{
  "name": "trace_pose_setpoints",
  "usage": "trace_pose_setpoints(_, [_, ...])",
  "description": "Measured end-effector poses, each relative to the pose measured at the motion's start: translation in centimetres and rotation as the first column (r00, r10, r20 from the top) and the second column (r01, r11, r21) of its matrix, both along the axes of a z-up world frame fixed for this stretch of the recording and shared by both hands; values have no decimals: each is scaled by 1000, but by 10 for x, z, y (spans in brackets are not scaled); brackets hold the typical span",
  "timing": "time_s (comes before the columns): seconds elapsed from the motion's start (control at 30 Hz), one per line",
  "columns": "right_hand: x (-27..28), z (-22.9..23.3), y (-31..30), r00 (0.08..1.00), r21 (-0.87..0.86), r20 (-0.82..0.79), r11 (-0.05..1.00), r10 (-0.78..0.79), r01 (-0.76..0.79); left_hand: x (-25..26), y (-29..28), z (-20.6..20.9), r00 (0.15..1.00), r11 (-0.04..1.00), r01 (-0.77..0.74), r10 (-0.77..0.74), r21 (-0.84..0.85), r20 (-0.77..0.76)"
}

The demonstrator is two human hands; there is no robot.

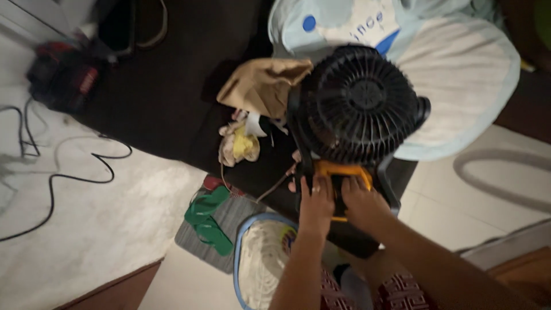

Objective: The person assembles a portable fan by attaching the fan head to the base and inserting a battery pack. They then adjust the fan's orientation and handle the battery separately before reinserting it.

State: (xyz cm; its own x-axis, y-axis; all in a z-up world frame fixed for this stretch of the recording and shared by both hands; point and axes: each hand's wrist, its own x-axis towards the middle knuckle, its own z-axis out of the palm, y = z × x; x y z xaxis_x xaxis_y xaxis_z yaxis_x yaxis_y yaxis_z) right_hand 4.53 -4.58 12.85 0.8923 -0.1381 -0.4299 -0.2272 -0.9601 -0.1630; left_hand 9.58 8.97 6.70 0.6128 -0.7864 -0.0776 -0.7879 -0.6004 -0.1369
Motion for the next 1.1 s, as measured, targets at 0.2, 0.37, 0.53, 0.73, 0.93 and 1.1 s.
trace_pose_setpoints(0.2, [4, 17, 2, 997, -11, -78, 1000, 22, -23, 6, -1, 1, 996, 997, 30, -25, 67, -87])
trace_pose_setpoints(0.37, [7, 24, 1, 991, -14, -130, 999, 27, -29, 11, -2, 8, 992, 989, 46, -29, 141, -119])
trace_pose_setpoints(0.53, [5, 21, -2, 994, -46, -65, 994, 92, -95, 15, -2, 13, 984, 994, 37, -18, 103, -177])
trace_pose_setpoints(0.73, [-1, 16, -5, 978, -117, 31, 973, 206, -201, 15, -5, 23, 976, 986, 41, -5, 162, -217])
trace_pose_setpoints(0.93, [-6, 8, -2, 976, -137, 1, 967, 219, -217, 15, -4, 39, 943, 981, 39, 27, 191, -331])
trace_pose_setpoints(1.1, [-1, 3, -4, 989, -44, 44, 989, 145, -143, 25, -5, 55, 878, 983, 8, 82, 185, -471])
